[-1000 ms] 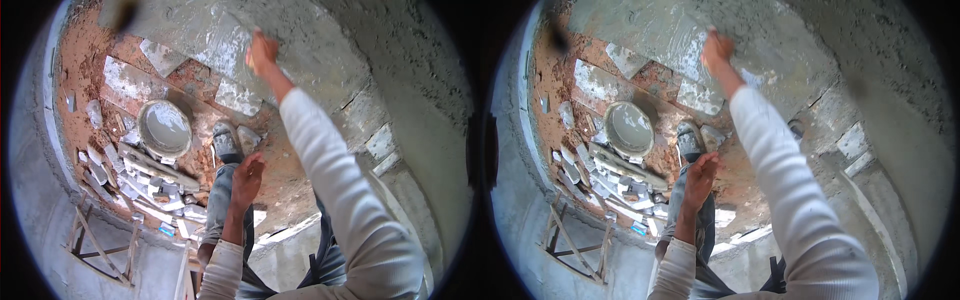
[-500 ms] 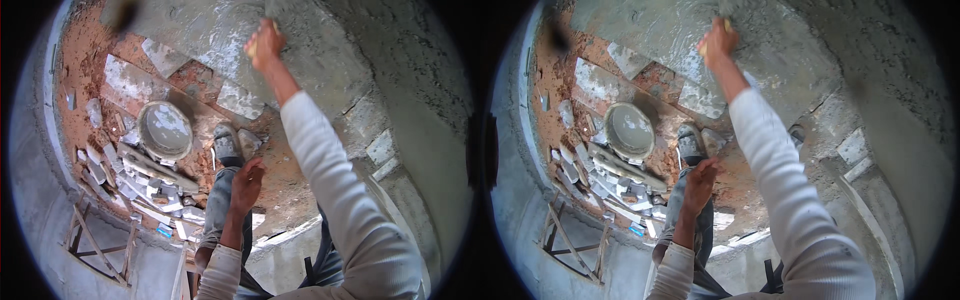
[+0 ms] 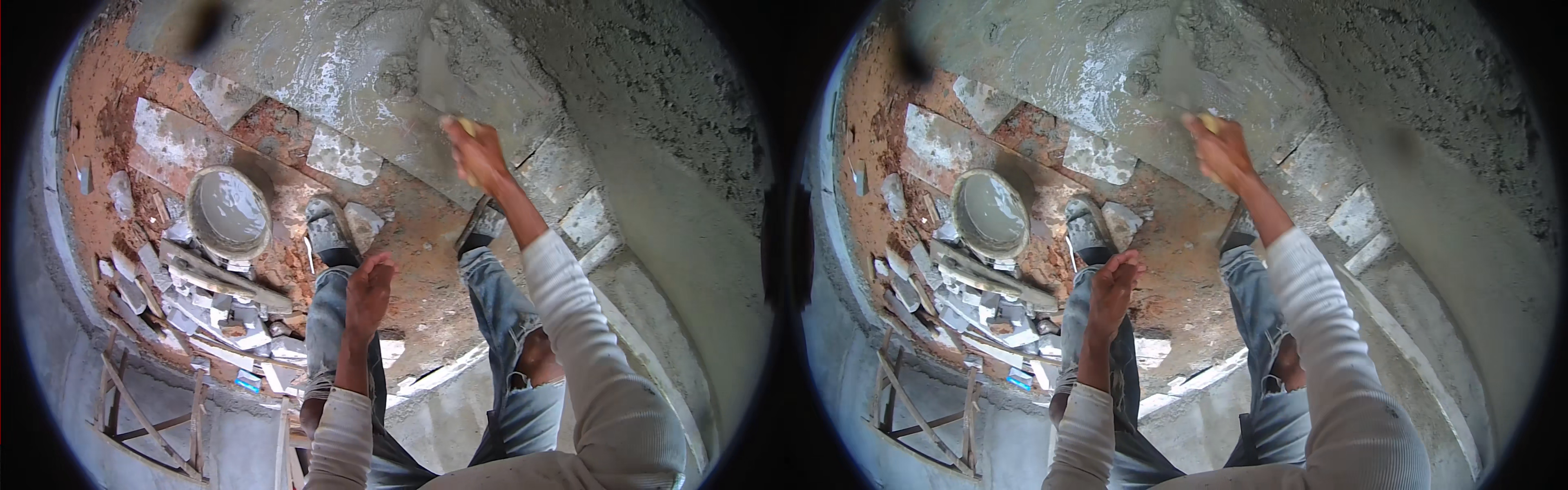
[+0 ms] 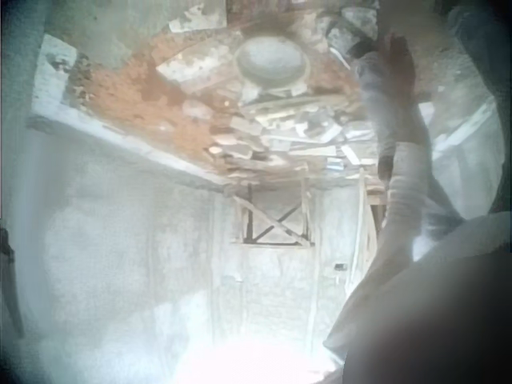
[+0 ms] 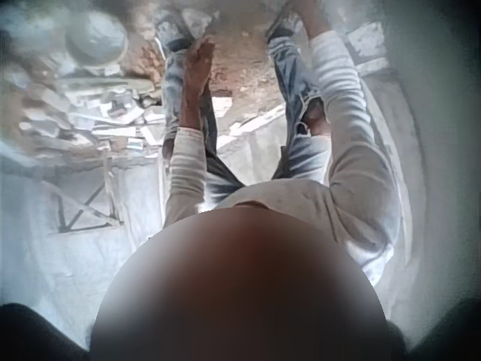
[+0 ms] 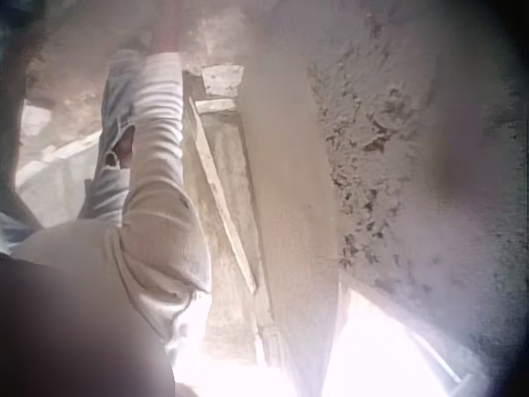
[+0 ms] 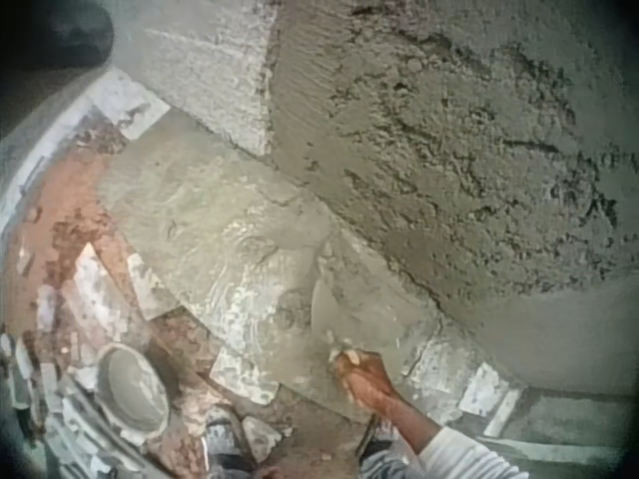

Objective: Applying and smoothing mortar onto a wall or ledge using a trowel.

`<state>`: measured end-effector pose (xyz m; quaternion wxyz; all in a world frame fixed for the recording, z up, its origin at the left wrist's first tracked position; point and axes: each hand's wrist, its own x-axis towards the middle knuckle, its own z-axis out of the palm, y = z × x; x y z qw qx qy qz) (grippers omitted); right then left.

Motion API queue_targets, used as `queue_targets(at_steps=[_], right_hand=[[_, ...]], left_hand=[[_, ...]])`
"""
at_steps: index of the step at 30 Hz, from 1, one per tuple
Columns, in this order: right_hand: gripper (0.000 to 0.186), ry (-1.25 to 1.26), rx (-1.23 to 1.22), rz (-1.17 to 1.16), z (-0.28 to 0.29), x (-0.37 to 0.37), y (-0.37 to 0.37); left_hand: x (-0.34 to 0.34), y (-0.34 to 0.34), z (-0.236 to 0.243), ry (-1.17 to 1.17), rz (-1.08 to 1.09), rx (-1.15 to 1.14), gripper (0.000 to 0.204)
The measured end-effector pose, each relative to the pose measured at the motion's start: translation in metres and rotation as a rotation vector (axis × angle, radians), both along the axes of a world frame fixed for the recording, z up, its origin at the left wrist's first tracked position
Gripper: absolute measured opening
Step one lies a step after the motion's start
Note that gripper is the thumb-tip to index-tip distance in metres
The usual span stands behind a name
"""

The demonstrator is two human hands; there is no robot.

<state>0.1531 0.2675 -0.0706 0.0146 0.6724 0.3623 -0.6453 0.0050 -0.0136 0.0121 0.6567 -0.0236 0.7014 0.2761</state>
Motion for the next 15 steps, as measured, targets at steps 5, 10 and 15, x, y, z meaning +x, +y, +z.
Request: queue_targets(at_steps=[5,10,15], right_hand=[[0.039,-0.500,0.688,0.335,-0.106,0.194,0.069],[0.044,-0.672,0.823,0.687,-0.079,0.010,0.131],[0.051,-0.578,0.643,0.808,-0.003,0.008,0.074]], left_hand=[[0.030,0.018,-0.010,-0.072,0.035,0.109,0.038],[0.016,0.011,0.001,-0.009,-0.047,0.037,0.038],[0.015,0.005,-0.003,-0.007,-0.030,0.011,0.039]])
